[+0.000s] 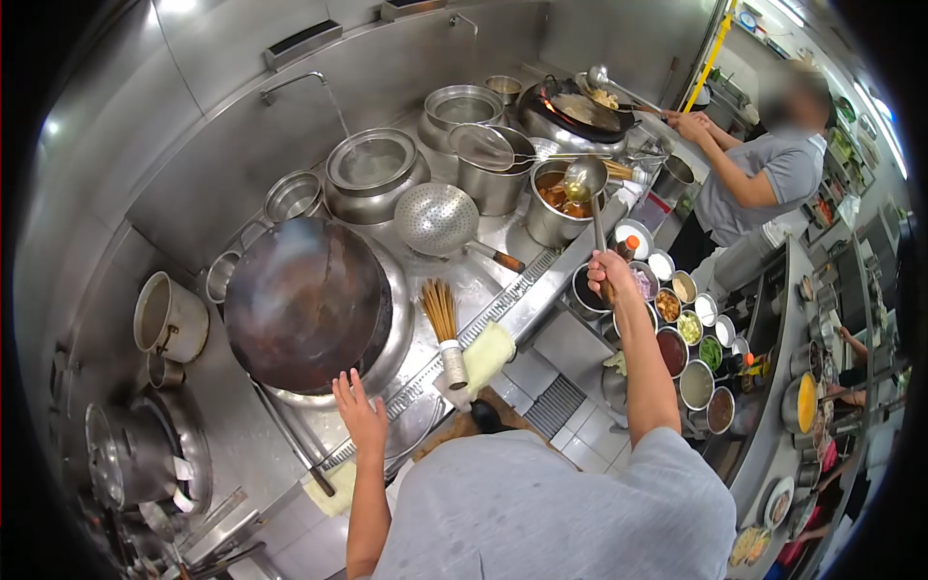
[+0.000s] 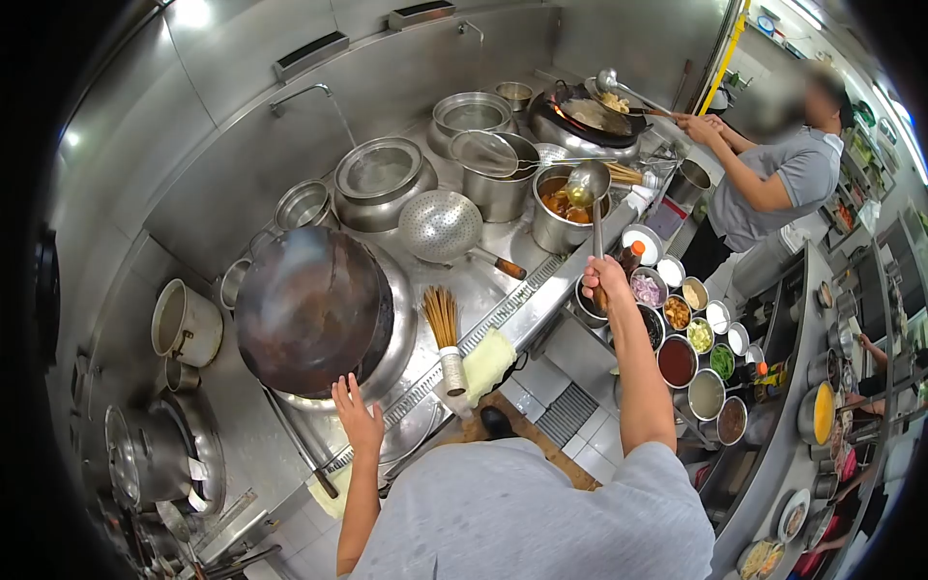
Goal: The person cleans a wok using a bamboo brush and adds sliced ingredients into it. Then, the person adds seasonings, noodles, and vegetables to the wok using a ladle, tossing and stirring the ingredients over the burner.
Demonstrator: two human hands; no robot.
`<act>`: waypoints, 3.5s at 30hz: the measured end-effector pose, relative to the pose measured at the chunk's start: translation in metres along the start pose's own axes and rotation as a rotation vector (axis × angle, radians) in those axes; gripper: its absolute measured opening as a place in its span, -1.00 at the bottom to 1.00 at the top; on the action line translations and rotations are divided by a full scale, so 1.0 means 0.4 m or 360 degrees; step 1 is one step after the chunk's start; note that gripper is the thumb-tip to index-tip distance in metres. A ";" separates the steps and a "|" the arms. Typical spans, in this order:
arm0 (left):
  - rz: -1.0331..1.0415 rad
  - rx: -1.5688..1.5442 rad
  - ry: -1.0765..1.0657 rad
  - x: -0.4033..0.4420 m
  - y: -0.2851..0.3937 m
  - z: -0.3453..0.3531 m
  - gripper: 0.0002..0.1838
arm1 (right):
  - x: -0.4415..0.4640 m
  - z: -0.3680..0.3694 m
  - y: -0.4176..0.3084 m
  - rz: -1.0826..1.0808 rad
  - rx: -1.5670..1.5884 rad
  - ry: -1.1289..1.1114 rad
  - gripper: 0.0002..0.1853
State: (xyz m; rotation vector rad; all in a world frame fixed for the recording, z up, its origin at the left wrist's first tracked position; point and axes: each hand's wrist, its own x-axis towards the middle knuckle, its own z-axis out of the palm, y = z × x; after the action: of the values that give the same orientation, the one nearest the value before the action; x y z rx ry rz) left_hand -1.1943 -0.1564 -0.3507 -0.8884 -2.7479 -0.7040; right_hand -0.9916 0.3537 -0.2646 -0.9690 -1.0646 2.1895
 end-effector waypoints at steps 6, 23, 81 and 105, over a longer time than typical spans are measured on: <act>0.0081 -0.0097 0.0044 0.005 -0.007 -0.002 -0.15 | -0.118 0.080 -0.043 -0.0112 0.0031 -0.0282 -0.88; -0.0018 -0.0085 0.0107 -0.025 -0.030 -0.076 -0.21 | -0.204 0.567 0.591 -0.1466 -0.2189 -0.1031 -0.29; -0.0310 -0.0937 -0.0412 -0.246 0.596 -0.075 -0.82 | 0.387 -0.773 0.122 -0.0838 -0.2714 0.0287 -0.73; -0.0186 -0.1137 -0.0216 -0.567 0.079 -0.353 -0.82 | -0.069 0.225 0.015 -0.0842 -0.0539 -0.0258 -0.86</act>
State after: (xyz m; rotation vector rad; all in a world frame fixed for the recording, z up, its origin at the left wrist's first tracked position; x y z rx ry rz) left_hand -0.9902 -0.3177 -0.2822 -0.9082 -2.6852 -1.7696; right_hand -1.0456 0.2906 -0.2197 -0.5540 -1.5952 1.7024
